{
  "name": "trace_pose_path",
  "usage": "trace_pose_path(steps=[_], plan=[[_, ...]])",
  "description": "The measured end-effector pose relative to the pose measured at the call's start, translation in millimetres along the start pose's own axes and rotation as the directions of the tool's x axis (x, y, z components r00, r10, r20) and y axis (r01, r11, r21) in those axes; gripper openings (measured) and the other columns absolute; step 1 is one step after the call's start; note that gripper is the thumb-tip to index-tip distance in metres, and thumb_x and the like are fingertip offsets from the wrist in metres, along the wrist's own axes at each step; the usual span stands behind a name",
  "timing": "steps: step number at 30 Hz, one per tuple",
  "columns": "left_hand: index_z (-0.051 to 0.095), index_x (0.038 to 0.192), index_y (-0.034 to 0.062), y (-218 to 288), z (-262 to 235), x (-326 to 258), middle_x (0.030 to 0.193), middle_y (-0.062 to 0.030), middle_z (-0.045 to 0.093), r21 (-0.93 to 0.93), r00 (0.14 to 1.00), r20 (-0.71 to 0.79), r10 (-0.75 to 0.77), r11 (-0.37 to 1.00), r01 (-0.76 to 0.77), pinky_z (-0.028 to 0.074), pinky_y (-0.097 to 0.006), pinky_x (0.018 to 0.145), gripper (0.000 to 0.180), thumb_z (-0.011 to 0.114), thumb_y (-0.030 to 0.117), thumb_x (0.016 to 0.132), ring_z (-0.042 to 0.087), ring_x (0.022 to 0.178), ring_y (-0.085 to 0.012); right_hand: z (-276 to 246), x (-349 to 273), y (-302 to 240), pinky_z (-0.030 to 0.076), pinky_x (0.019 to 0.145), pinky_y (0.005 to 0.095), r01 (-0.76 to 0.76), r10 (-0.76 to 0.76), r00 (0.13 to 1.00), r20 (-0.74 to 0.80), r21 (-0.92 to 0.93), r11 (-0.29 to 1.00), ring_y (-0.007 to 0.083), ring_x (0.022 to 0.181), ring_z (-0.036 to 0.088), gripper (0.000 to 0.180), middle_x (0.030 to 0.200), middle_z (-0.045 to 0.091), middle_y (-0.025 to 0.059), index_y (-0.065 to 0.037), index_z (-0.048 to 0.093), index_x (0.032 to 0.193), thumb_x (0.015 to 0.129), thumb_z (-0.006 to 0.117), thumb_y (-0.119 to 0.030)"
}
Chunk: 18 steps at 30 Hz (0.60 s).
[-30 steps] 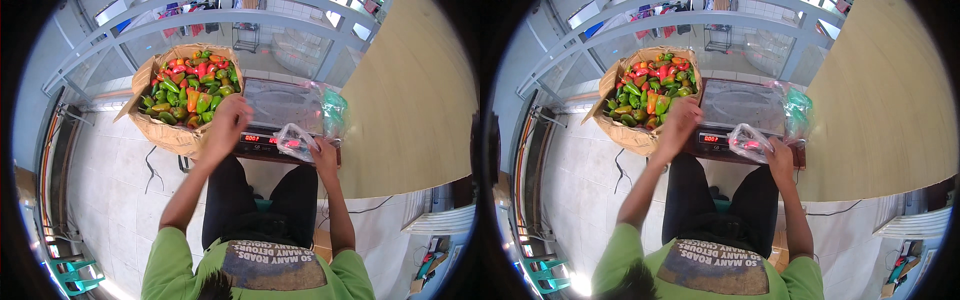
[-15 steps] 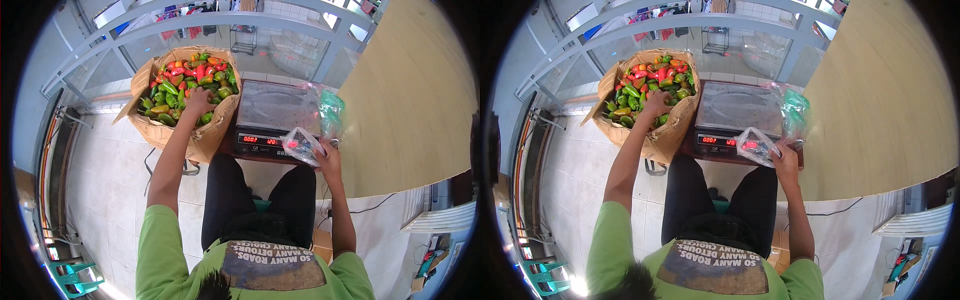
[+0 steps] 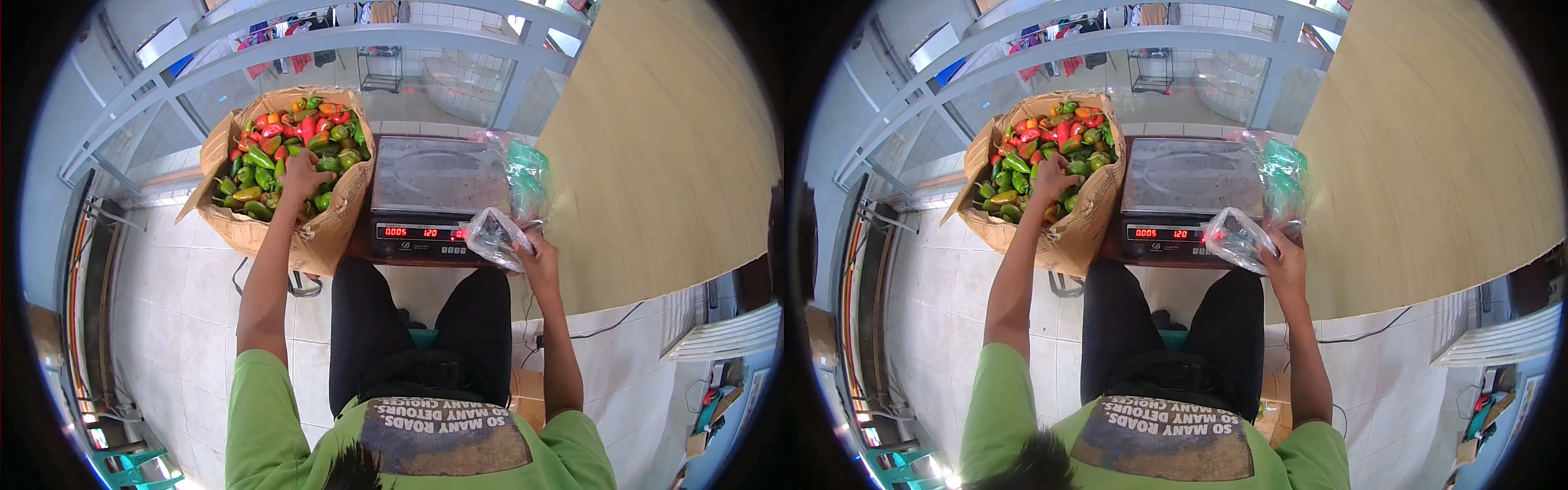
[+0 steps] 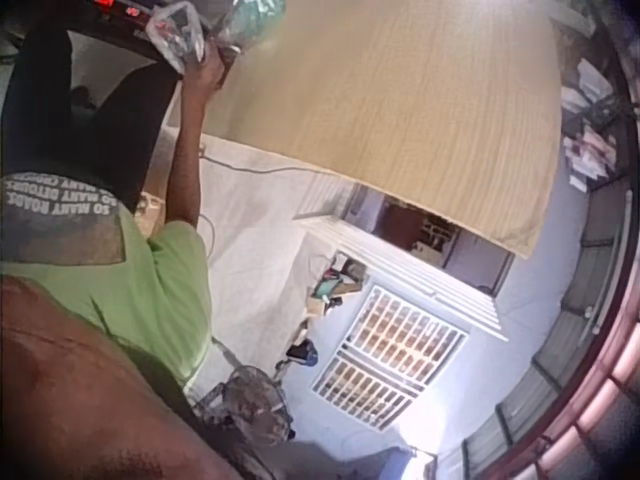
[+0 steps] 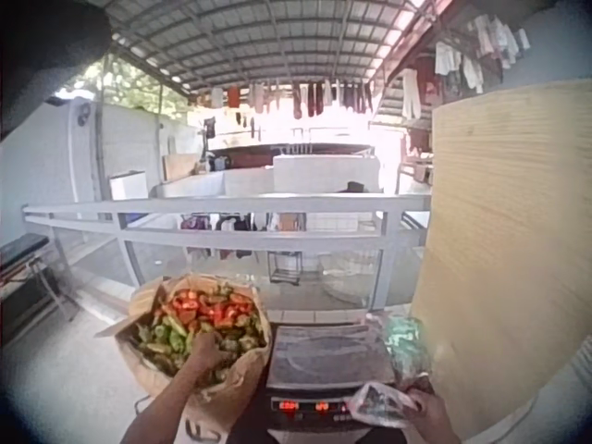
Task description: The person transfers peppers from a cardboard box onto a digital scale to weigh them, then places the weighed peppers into plastic bags and ties the bags closed.
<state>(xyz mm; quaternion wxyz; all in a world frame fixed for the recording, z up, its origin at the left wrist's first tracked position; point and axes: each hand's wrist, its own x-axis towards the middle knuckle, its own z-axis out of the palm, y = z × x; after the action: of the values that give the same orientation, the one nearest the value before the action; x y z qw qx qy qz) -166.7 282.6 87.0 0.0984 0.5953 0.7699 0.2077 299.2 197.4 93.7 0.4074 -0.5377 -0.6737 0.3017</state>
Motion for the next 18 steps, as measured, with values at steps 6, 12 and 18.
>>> trace_pose_path(steps=[6, 12, 18], plan=[[0.056, 0.091, 0.0069, 38, 0, -12, 0.097, -0.0068, 0.057, 0.189, 0.999, -0.036, 0.015, 0.982, -0.008, 0.033, -0.040, 0.088, 0.047, 0.070, 0.042, 0.063, 0.048, 0.100, -0.0236, -6, -3, -2, 0.041, 0.060, 0.0282, -0.004, 0.004, 1.000, -0.003, -0.055, 0.998, 0.0142, 0.061, 0.047, 0.016, 0.069, 0.053, 0.0109, 0.002, 0.056, 0.089, 0.076, 0.058, -0.008], [0.053, 0.105, 0.0056, 43, -8, -9, 0.102, -0.0065, 0.058, 0.611, 0.968, 0.106, 0.229, 0.753, -0.245, 0.031, -0.037, 0.092, 0.055, 0.056, 0.051, 0.075, 0.042, 0.110, -0.0215, -5, -4, -8, 0.038, 0.056, 0.0285, 0.006, -0.006, 1.000, -0.004, -0.053, 0.999, 0.0140, 0.058, 0.044, 0.013, 0.065, 0.049, 0.0113, 0.002, 0.054, 0.083, 0.078, 0.057, -0.009], [0.044, 0.108, -0.0007, 33, -21, -8, 0.086, -0.0184, 0.060, 0.558, 0.892, -0.142, 0.429, 0.779, -0.286, 0.042, -0.038, 0.078, 0.061, 0.056, 0.051, 0.076, 0.056, 0.084, -0.0293, -9, -6, -10, 0.036, 0.055, 0.0274, 0.024, -0.026, 1.000, -0.016, -0.085, 0.996, 0.0126, 0.057, 0.041, 0.011, 0.062, 0.045, 0.0098, 0.001, 0.053, 0.080, 0.078, 0.056, -0.009]])
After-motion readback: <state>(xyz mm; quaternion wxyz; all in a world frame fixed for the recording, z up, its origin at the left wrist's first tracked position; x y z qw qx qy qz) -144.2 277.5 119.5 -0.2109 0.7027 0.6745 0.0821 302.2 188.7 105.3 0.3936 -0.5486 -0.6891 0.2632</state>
